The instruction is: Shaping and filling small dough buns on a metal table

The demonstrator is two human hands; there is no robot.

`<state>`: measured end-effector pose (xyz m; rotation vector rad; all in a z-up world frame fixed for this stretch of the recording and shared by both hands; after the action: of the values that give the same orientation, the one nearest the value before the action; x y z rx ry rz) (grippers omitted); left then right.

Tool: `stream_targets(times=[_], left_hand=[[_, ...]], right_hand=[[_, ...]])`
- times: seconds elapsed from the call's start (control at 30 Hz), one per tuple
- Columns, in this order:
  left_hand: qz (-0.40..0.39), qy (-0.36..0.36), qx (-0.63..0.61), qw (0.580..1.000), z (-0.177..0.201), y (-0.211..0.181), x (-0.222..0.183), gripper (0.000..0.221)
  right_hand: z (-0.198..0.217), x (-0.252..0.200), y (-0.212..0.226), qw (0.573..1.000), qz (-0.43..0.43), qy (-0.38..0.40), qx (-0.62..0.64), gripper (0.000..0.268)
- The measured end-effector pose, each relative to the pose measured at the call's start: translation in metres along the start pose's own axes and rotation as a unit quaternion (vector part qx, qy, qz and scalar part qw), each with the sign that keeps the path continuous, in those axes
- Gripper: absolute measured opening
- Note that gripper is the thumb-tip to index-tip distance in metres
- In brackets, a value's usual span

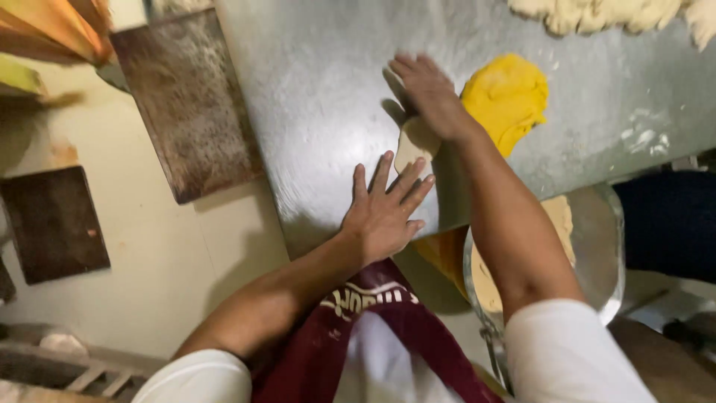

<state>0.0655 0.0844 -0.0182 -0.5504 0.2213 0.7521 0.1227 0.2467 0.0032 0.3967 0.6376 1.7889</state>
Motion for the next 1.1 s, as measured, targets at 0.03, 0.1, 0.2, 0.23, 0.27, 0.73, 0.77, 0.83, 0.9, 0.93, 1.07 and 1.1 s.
stream_targets(times=[0.03, 0.1, 0.2, 0.23, 0.27, 0.73, 0.77, 0.83, 0.9, 0.93, 1.07, 1.1], left_hand=[[0.002, -0.020, -0.023, 1.000, 0.013, 0.003, -0.007, 0.073], [-0.001, -0.044, -0.006, 0.999, 0.017, 0.010, -0.005, 0.059], [0.009, -0.022, 0.011, 1.000, -0.003, 0.020, -0.005, 0.055], [0.012, 0.031, 0.020, 0.999, -0.017, 0.025, -0.005, 0.061], [0.009, 0.039, 0.019, 0.999, -0.021, 0.022, -0.009, 0.061], [0.020, -0.161, 0.073, 0.984, 0.016, 0.012, -0.016, 0.042], [0.018, -0.170, 0.081, 0.982, 0.027, 0.023, 0.007, 0.042], [0.057, -0.241, -0.010, 0.969, 0.046, 0.054, 0.031, 0.039], [0.045, -0.256, -0.003, 0.966, 0.037, 0.062, 0.057, 0.037], [0.045, -0.281, 0.013, 0.959, 0.047, 0.075, 0.072, 0.045], [-0.067, -0.368, 0.083, 0.924, 0.036, 0.044, 0.037, 0.031], [-0.073, -0.346, 0.094, 0.931, 0.028, 0.037, 0.026, 0.032]], right_hand=[[0.001, -0.005, -0.005, 0.969, -0.112, 0.094, 0.198, 0.056], [-0.011, -0.053, -0.032, 0.997, -0.062, -0.004, 0.045, 0.047], [-0.045, -0.148, -0.011, 0.979, -0.016, -0.088, -0.183, 0.045], [-0.060, -0.179, 0.000, 0.964, -0.032, -0.088, -0.250, 0.052], [-0.062, -0.187, -0.004, 0.965, -0.039, -0.085, -0.246, 0.052], [-0.037, -0.177, -0.030, 0.987, -0.025, -0.096, -0.126, 0.023], [-0.021, -0.156, -0.031, 0.986, -0.021, -0.106, -0.130, 0.023], [0.004, -0.127, -0.025, 0.984, -0.031, -0.134, -0.114, 0.029], [-0.013, -0.107, -0.039, 0.977, -0.080, -0.115, -0.159, 0.028], [-0.018, -0.081, -0.047, 0.968, -0.113, -0.100, -0.199, 0.029], [-0.029, -0.116, -0.017, 0.954, -0.018, -0.200, -0.224, 0.026], [-0.038, -0.128, -0.011, 0.950, 0.004, -0.211, -0.231, 0.025]])
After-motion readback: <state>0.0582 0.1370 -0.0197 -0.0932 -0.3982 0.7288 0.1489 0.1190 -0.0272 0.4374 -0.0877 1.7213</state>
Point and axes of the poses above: each hand's wrist, its own x-axis towards the middle knuckle, its own z-axis out of the back of the hand, y = z × x, the point moved 10 cm from there along x, towards the middle knuckle, and after that the axes turned 10 degrees about -z, right-handed, at the moved point
